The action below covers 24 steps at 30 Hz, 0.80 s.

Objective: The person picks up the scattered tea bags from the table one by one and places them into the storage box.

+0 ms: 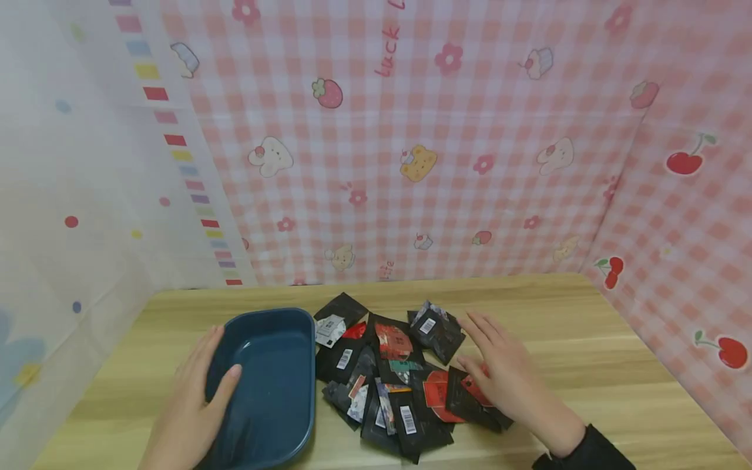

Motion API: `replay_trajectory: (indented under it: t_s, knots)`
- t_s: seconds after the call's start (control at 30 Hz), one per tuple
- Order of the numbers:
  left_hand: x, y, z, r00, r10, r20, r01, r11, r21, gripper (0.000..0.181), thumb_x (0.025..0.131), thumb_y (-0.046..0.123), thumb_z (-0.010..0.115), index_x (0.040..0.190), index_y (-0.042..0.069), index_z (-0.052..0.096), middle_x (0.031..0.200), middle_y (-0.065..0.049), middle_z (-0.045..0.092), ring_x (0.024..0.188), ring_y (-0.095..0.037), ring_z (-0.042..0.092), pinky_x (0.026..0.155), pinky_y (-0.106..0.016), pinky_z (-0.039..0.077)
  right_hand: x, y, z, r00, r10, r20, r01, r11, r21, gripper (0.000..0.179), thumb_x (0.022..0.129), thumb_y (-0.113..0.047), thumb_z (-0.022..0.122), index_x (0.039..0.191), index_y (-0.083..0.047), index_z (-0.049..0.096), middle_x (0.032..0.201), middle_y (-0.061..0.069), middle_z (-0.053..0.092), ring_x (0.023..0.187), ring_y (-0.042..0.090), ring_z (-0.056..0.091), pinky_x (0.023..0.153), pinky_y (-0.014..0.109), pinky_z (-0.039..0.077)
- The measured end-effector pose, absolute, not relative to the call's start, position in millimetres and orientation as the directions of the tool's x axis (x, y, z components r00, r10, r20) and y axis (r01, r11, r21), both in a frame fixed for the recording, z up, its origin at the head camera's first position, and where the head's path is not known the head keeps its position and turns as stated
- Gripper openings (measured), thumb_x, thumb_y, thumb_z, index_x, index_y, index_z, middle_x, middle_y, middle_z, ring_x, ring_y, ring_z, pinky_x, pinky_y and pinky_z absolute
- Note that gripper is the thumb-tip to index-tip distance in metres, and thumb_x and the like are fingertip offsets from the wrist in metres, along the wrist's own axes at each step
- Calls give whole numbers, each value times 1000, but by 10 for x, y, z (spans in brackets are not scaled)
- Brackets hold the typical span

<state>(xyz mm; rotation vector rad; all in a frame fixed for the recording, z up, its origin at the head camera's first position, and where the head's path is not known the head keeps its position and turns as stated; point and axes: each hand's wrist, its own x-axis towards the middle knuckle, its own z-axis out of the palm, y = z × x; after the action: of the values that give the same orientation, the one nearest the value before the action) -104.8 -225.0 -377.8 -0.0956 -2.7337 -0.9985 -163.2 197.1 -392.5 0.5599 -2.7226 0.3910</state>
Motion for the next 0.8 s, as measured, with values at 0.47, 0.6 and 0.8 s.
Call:
replay_trajectory:
  t_s: [0.47, 0.6, 0.8]
  knots:
    - [-1143, -2777, -4359, -924, 21, -382, -379, 92, 921, 75, 100, 50, 25, 148, 17, -22, 161, -15, -9, 140, -43, 11, 111, -62, 24, -1504, 2433, -4099, -933, -358, 34, -359, 920, -156, 79, 70, -59, 68, 130, -9, 54, 124, 19, 63, 108, 35, 59, 86, 56, 53]
    - [-1099, -2853, -4557, -919, 82, -387, -393, -75, 917, 68, 102, 43, 23, 148, 20, -21, 124, 27, 54, 108, -10, 55, 86, -30, 52, -1472, 2413, -4215, -945, -326, 0, -322, 933, -163, 84, 67, -64, 68, 130, -10, 55, 123, 17, 63, 107, 32, 59, 84, 53, 55]
    - [-1070, -2974, -4695, -882, 470, 17, -286, -565, 774, 52, 105, 18, 7, 143, 47, 27, 121, 27, 60, 111, -5, 57, 90, -23, 53, -1437, 2388, -4303, -956, -282, 78, -292, 934, -205, 79, 67, -51, 76, 128, -6, 54, 122, 20, 62, 106, 35, 58, 85, 55, 53]
